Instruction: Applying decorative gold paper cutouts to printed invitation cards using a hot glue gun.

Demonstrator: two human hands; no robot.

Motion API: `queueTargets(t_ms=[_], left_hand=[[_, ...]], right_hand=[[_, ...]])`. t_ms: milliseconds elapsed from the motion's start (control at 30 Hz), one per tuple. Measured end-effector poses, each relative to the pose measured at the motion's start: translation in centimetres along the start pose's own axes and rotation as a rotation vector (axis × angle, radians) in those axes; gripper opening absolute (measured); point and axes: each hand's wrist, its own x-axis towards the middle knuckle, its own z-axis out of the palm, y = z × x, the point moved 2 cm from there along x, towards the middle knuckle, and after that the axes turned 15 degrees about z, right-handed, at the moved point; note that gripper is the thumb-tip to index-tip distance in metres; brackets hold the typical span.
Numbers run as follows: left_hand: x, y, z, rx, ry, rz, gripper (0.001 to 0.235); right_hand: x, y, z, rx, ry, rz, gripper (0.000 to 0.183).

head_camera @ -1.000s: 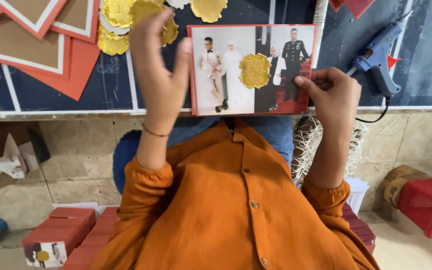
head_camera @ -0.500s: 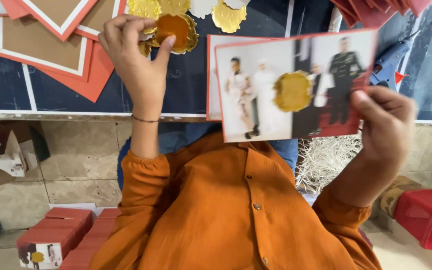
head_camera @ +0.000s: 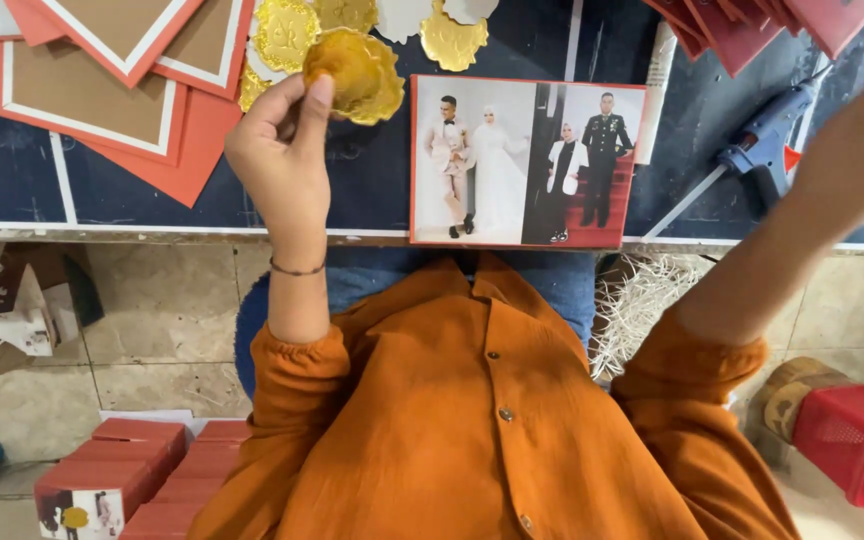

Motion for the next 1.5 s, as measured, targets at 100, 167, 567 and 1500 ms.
queueTargets(t_ms=[100,167,567,1500], left_hand=[[0.0,-0.8,-0.1,0.155,0.099,0.143,0.024],[-0.1,0.8,-0.6,0.175,0.107,0.132,0.025],[-2.2,9.0,3.7,-0.182,-0.126,-0.062,0.019],[-4.9,11.8,8.8,-0.178,-0.356,-0.008,0.021]], right_hand=[[-5.9,-6.5,6.4,-0.245,0.071,-0.259,0.027],[-8.9,-7.6,8.5,-0.199,-0.033,-0.233,0.02],[-15.3,-7.6,14.1,0.426,-0.474,0.29,0.023],[-7.4,7.1,-5.1,-0.746,-0.145,-0.022,0.038]])
